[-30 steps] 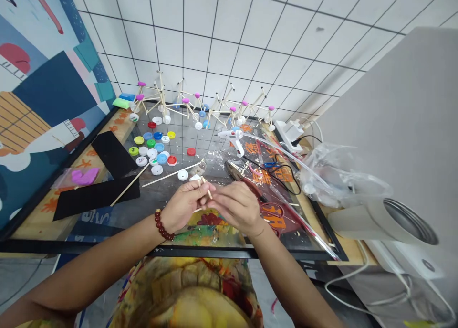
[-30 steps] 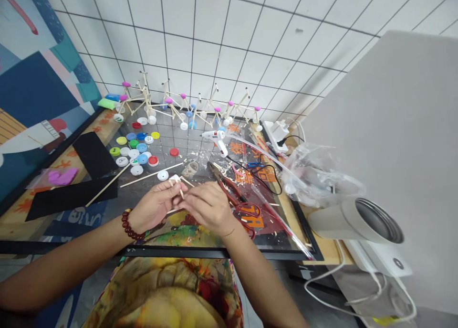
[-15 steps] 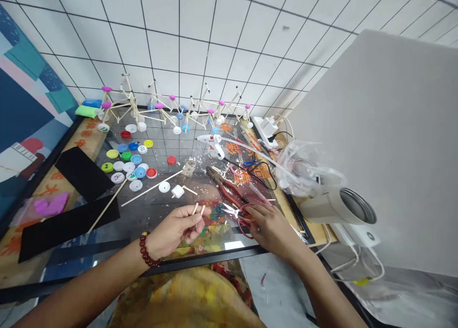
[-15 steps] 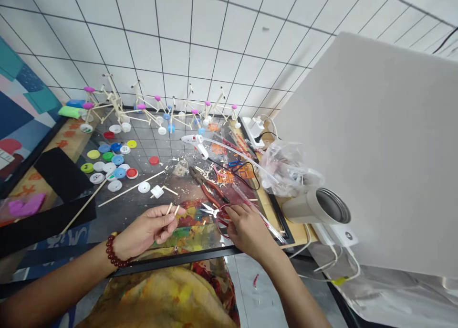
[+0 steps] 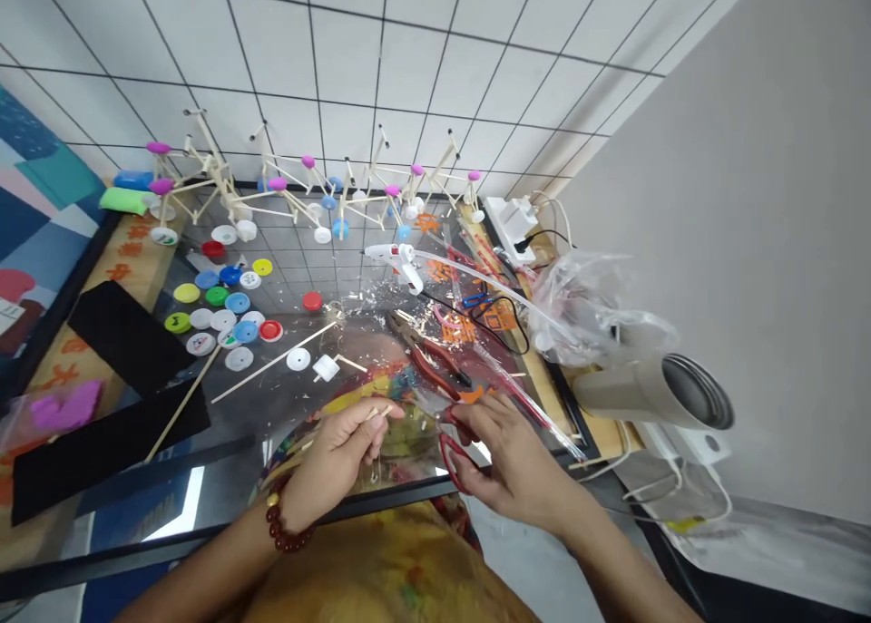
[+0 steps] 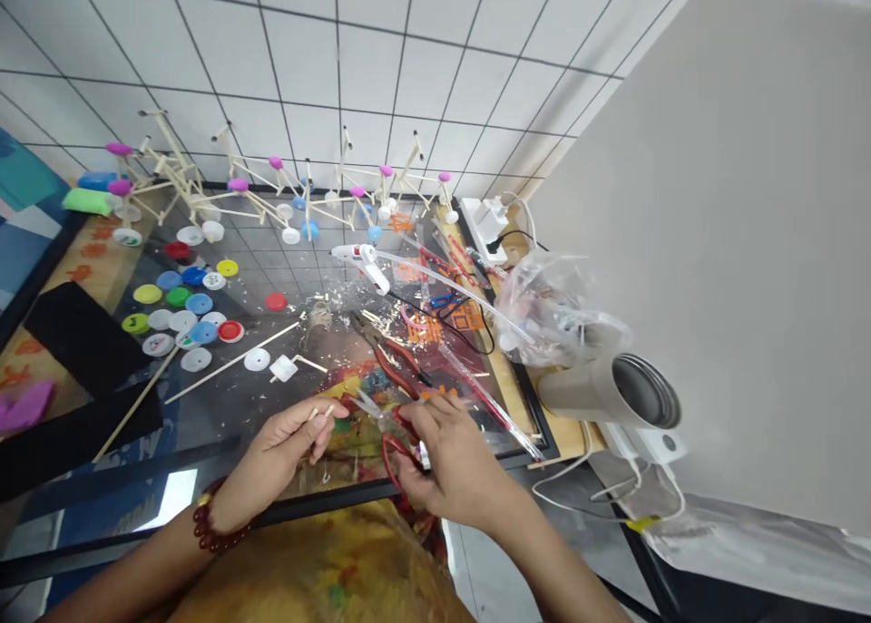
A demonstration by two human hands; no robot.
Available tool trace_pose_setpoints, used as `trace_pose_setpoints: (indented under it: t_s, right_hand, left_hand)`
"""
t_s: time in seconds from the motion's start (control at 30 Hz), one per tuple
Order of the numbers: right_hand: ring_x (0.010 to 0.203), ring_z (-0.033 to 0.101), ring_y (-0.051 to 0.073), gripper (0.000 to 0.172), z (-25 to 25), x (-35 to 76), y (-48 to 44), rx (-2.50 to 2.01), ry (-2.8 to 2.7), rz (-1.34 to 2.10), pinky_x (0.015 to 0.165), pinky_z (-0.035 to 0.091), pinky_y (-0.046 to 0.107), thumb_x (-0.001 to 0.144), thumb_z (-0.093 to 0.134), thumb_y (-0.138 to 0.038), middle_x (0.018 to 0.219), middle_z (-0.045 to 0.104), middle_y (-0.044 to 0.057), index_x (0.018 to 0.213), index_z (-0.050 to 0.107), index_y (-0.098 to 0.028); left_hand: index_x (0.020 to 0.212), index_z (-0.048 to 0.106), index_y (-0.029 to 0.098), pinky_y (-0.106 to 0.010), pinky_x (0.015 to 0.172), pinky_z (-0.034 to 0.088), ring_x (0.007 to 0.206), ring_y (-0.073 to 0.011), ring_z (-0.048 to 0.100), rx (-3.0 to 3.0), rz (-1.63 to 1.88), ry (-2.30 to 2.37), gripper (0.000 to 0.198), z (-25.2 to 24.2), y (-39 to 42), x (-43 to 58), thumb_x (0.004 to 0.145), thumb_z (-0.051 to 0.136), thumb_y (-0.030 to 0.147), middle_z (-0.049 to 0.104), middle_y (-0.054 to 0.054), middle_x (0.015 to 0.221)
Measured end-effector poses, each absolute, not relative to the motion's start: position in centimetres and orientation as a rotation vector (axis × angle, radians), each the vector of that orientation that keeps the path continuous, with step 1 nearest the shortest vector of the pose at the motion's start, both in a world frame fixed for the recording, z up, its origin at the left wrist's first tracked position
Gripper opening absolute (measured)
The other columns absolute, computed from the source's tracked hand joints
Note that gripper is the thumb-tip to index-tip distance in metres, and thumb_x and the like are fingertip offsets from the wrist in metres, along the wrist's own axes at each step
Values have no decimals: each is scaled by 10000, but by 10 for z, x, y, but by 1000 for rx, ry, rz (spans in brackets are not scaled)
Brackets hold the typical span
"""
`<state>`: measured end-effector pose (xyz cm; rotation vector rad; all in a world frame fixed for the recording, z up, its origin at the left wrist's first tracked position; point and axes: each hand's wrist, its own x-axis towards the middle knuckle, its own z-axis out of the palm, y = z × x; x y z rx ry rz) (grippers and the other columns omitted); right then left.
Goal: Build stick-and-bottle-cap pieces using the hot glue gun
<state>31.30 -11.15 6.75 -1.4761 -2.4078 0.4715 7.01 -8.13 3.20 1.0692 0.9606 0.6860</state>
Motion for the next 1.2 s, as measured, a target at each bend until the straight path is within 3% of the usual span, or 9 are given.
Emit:
trace_pose_setpoints:
  t_s: [0.2,0.3,0.43,0.77,0.97,1.07,1.2]
  right_hand:
    - [750,501,199,303,63,301,-101,-1363,-2272,529,721,328,347,810,646,-376,789,640,35,1019,556,-177]
    - [748,483,191,350,59,301,-98,-1342,-2237,563,722,324,343,795,675,-418,786,635,30,1023,563,-177]
    - [766,479,197,369,56,303,-95,-1325,-2215,611,741,329,356,800,687,-428,819,650,41,1039,568,-173]
    - [702,484,185,200,54,315,-94,-1328,-2216,572,747,334,362,877,577,-326,712,612,30,993,595,-164]
    - [626,478,167,153,43,315,-96,-1286,-2297,450,792,348,363,919,479,-256,616,583,11,830,580,-184]
    - [620,501,160,198,37,321,-94,-1353,-2309,425,826,346,358,948,475,-279,619,603,10,821,593,-183]
    - [703,593,186,210,34,348,-88,-1737,-2201,135,819,317,363,953,536,-358,732,700,41,939,641,-178]
  left_hand:
    - [720,629,183,-261,658,351,662,-139,459,1381,716,1025,353,40,-74,79,958,464,386,499,-3,683]
    - [669,577,189,-264,654,340,672,-150,451,1442,727,1038,369,41,-71,83,961,448,373,490,-6,680]
    - [674,538,196,-274,655,331,681,-160,455,1481,730,1084,358,38,-69,87,968,422,363,478,-10,690]
    - [721,579,205,-287,674,341,727,-175,485,1634,692,1048,297,39,-64,98,965,414,245,563,-38,768]
    - [715,561,195,-276,643,329,682,-151,469,1590,664,1048,280,35,-64,105,961,438,250,522,-15,704]
    - [734,605,183,-270,650,344,656,-135,473,1439,665,1066,270,31,-64,106,948,490,302,519,-4,671]
    - [933,651,182,-267,627,412,587,-116,521,855,663,982,240,26,-62,107,921,548,399,558,10,658]
